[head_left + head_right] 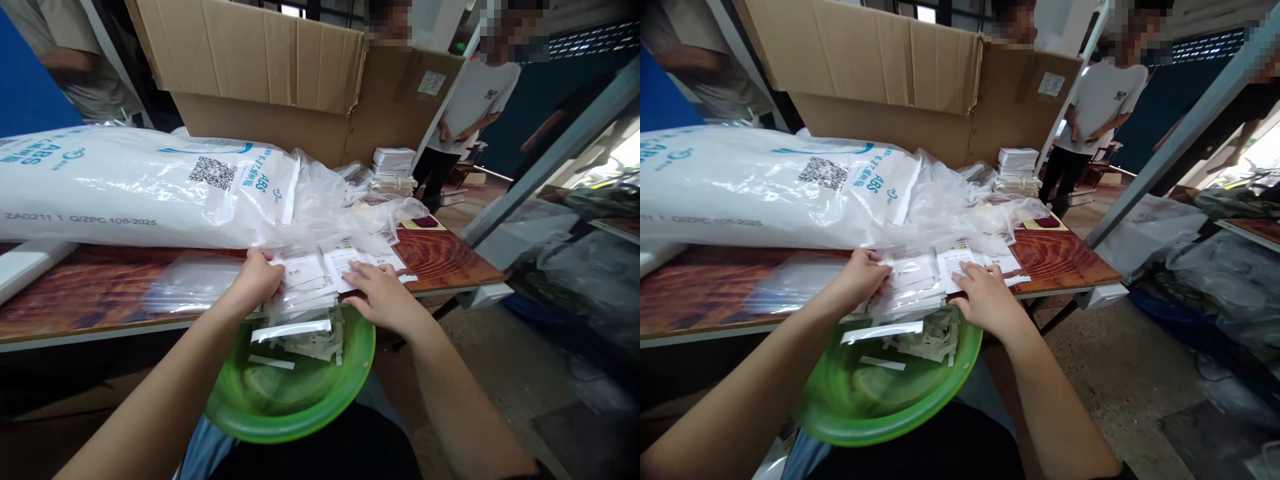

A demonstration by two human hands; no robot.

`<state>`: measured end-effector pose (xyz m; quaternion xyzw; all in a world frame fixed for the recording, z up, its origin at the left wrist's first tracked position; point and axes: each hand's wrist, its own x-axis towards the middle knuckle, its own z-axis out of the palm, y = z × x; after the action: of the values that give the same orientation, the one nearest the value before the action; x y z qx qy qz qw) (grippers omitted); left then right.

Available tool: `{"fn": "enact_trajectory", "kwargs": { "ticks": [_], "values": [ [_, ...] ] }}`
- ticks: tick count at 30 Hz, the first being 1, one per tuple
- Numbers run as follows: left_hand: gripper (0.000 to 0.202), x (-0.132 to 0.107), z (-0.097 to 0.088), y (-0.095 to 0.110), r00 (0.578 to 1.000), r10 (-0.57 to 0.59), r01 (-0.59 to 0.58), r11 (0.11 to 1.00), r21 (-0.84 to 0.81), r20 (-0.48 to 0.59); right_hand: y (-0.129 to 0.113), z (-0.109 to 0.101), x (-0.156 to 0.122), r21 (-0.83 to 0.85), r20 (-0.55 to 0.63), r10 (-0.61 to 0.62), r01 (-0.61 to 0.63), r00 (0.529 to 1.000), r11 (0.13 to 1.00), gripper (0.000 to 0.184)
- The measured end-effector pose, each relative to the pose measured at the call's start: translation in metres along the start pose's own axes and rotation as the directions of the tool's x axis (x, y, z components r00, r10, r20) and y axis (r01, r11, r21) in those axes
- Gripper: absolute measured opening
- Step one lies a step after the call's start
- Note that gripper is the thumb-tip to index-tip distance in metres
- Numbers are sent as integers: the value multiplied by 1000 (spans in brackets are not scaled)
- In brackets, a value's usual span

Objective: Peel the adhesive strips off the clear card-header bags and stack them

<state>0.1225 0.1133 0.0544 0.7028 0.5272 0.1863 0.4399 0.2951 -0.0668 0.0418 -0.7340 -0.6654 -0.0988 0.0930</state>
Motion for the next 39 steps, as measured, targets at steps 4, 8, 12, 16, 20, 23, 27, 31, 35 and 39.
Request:
{"fn": "enact_trajectory", "kwargs": {
  "ticks": [4, 8, 12, 16, 20, 23, 27, 31, 35, 39],
  "values": [
    [47, 13, 3, 1, 990, -16, 28, 996, 81, -141, 9, 19, -2, -130, 62, -95, 103, 994, 986, 42],
    [38, 18, 11, 7, 949, 74, -24, 986, 163, -306, 17, 31, -4, -198, -24, -213, 205, 977, 959, 40],
    [44, 11, 18, 7, 932, 152, -66, 964, 259, -329, 21, 35, -7, -295, -124, -340, 293, 932, 910, 38],
    [56, 2, 13, 2, 916, 262, -97, 879, 467, -303, 23, 35, -8, -378, -229, -466, 363, 855, 852, 34],
    [63, -8, 8, -2, 902, 345, -128, 789, 601, -260, 26, 34, -7, -375, -304, -504, 384, 809, 844, 32],
    [54, -20, 8, -3, 798, 539, -226, 683, 695, -270, 28, 36, -8, -357, -347, -489, 370, 800, 858, 31],
    [23, -40, 6, 1, 591, 804, -580, 375, 723, 58, 29, 41, -10, -319, -376, -465, 360, 801, 877, 32],
    [21, -48, -1, 2, 522, 726, -782, 196, 592, 448, 28, 42, -12, -213, -427, -404, 344, 809, 914, 31],
    [38, -45, -5, -2, 605, 632, -747, 239, 621, 484, 29, 38, -12, -15, -495, -272, 305, 825, 952, 24],
    [50, -41, -3, -1, 730, 552, -627, 305, 717, 403, 28, 29, -16, 102, -502, -211, 300, 838, 949, 27]
  ]
}}
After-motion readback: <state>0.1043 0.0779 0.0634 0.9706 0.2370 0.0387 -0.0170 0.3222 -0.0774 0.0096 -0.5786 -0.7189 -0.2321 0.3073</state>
